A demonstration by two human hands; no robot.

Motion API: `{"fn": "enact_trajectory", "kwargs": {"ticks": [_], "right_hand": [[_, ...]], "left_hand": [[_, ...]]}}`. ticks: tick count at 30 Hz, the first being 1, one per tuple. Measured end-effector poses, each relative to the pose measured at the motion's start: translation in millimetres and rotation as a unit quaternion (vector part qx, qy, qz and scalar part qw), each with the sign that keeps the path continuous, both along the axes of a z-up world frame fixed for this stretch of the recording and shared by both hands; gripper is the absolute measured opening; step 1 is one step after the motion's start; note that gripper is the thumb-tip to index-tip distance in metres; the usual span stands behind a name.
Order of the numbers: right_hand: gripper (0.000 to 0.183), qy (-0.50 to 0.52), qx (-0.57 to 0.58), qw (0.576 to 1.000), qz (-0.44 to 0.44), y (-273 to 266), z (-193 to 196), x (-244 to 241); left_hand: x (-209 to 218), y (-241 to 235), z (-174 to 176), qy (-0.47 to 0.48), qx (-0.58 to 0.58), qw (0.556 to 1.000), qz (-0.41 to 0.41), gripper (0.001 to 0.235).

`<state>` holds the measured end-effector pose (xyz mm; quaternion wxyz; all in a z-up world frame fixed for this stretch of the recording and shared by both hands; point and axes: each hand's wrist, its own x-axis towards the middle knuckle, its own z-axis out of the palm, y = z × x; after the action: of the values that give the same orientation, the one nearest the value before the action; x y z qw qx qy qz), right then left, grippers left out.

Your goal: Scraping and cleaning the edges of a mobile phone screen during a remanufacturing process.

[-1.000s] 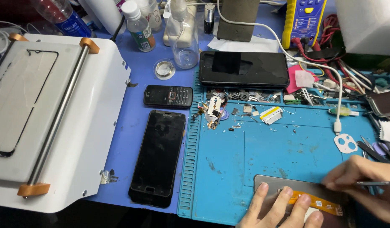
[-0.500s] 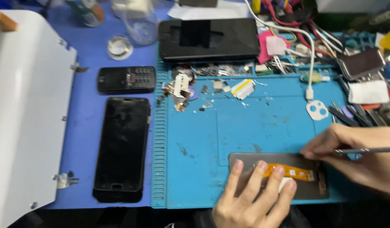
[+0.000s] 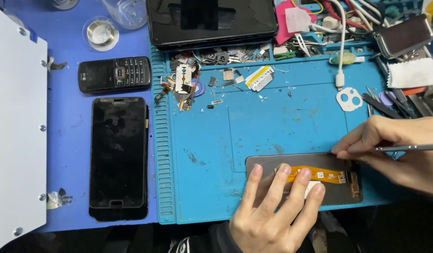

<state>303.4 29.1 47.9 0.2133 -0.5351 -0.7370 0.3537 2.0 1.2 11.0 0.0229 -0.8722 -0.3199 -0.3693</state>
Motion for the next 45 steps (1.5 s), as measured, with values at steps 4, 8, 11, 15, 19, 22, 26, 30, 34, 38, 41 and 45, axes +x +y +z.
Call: {"fn": "enact_trajectory", "kwargs": {"ticks": [4, 8, 11, 15, 19, 22, 26, 30, 34, 38, 41, 45], "right_hand": [[0.013, 0.009, 0.049, 0.997, 0.059, 20, 17, -50], [0.018, 0.009, 0.029, 0.996, 0.08, 25, 23, -63], [0.016, -0.019, 0.034, 0.997, 0.072, 14, 12, -31], [0.018, -0.001, 0.018, 0.999, -0.032, -16, -33, 30], [0.02, 0.007, 0.012, 0.999, -0.043, 5, -11, -14], [0.016, 0.024, 0.04, 0.999, 0.028, 14, 7, -39], [0.018, -0.017, 0.008, 1.0, -0.006, -5, -26, 13], [0.021, -0.03, 0.015, 0.997, -0.064, -7, -31, 12], [0.015, 0.034, 0.039, 0.996, 0.067, 22, 8, -48], [0.017, -0.012, -0.022, 1.0, 0.015, 8, -14, -21], [0.019, -0.029, -0.035, 0.998, -0.05, 6, -19, -21], [0.018, 0.008, 0.016, 0.999, 0.038, 31, 12, -76]], "left_hand": [[-1, -10, -8, 0.009, -0.02, 1.0, -0.006, 0.027], [-4, -11, -2, 0.003, -0.052, 0.999, -0.01, 0.033], [-6, -10, -3, 0.009, -0.074, 0.997, -0.026, 0.034], [-7, -13, -9, 0.016, -0.083, 0.996, -0.024, 0.029], [-5, -11, -6, 0.026, -0.085, 0.996, -0.029, 0.033], [-4, -12, -5, 0.029, -0.088, 0.995, -0.028, 0.033], [-3, -13, -9, 0.031, -0.093, 0.995, -0.019, 0.031], [-1, -11, -8, 0.032, -0.091, 0.995, -0.017, 0.032], [-2, -11, -4, 0.03, -0.086, 0.996, -0.016, 0.033], [-3, -5, 0, 0.013, -0.089, 0.996, -0.002, 0.03], [-3, -4, 0, 0.011, -0.081, 0.997, 0.004, 0.026], [-4, -2, 1, 0.013, -0.073, 0.997, 0.001, 0.027]]}}
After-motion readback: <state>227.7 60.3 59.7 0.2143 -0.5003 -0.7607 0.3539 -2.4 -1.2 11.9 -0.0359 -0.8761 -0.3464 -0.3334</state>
